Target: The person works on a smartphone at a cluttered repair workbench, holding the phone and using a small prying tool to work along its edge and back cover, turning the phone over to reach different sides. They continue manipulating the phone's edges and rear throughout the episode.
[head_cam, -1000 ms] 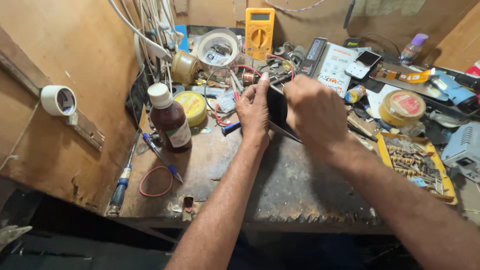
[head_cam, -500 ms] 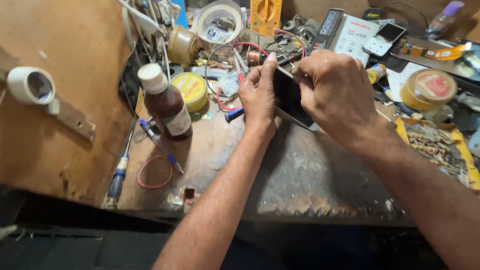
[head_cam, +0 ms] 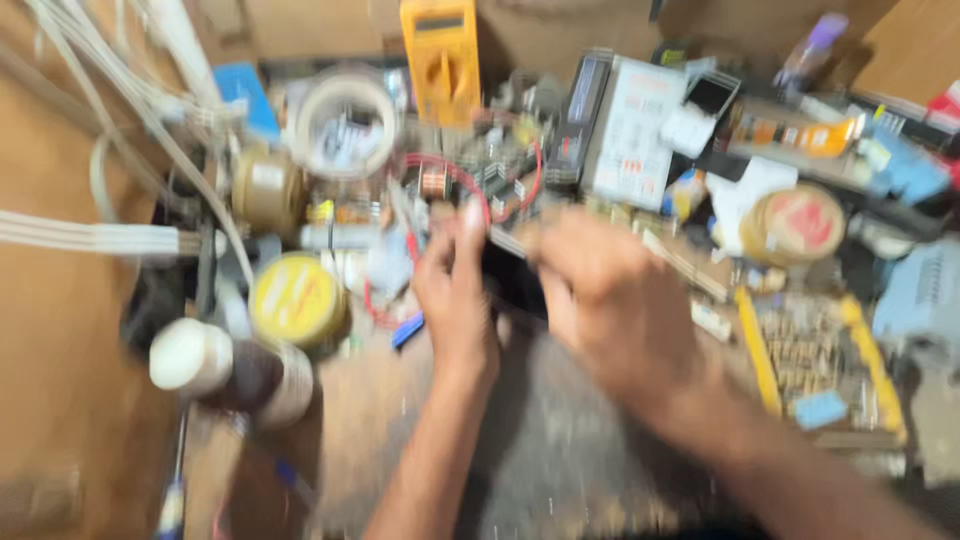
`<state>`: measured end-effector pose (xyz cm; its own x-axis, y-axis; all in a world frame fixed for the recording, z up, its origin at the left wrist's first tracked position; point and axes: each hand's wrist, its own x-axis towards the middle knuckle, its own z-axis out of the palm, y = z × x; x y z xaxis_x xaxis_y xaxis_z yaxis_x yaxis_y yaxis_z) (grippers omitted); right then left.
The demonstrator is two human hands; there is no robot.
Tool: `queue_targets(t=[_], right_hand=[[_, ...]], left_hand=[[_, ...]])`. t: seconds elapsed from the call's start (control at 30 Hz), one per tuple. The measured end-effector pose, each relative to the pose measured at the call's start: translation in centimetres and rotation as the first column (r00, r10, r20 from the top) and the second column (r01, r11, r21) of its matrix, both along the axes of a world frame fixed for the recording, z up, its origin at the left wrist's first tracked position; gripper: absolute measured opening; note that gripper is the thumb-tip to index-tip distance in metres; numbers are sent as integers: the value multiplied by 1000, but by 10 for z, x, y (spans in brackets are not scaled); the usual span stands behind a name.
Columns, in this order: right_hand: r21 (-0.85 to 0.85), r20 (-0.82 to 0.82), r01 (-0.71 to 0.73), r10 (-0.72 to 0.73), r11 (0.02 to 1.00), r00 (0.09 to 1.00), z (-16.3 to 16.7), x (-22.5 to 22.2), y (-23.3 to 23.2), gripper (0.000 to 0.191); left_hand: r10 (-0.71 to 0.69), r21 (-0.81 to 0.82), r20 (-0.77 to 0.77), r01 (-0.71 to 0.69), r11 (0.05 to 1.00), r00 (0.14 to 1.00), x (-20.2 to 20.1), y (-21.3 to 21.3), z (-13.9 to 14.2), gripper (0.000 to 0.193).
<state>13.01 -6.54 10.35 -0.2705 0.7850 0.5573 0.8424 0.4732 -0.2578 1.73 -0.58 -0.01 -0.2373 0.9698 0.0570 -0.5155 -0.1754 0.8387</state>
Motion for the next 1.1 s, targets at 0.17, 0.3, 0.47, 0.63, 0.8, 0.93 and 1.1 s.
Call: queue_targets(t=[0.17, 0.3, 0.47, 0.63, 0.8, 0.93, 1.1], right_hand=[[-8, -38, 24, -25, 1000, 999, 6, -1, 7, 6], [98, 46, 41, -45, 994, 998, -12, 8, 14, 2], [136, -5, -68, 69, 988, 998, -23, 12, 5, 9], [140, 18, -74, 72, 987, 997, -9, 9, -4, 7], [165, 28, -87, 83, 982, 996, -19, 22, -18, 6], [183, 55, -88, 79, 979, 995, -18, 23, -23, 8], [206, 187, -64, 25, 976, 982, -16, 11, -31, 6]], left_hand=[[3, -152, -38, -8, 988, 999, 1, 2, 16, 31], [3, -70, -84, -9, 997, 996, 1, 10, -9, 27], [41, 115, -2, -40, 993, 999, 4, 9, -25, 39], [124, 56, 49, -126, 990, 991, 11, 5, -1, 30], [62, 84, 108, -72, 994, 992, 21, -14, -5, 28], [88, 145, -10, -86, 986, 996, 20, -14, -7, 25], [57, 125, 108, -71, 990, 993, 19, -16, -13, 27]])
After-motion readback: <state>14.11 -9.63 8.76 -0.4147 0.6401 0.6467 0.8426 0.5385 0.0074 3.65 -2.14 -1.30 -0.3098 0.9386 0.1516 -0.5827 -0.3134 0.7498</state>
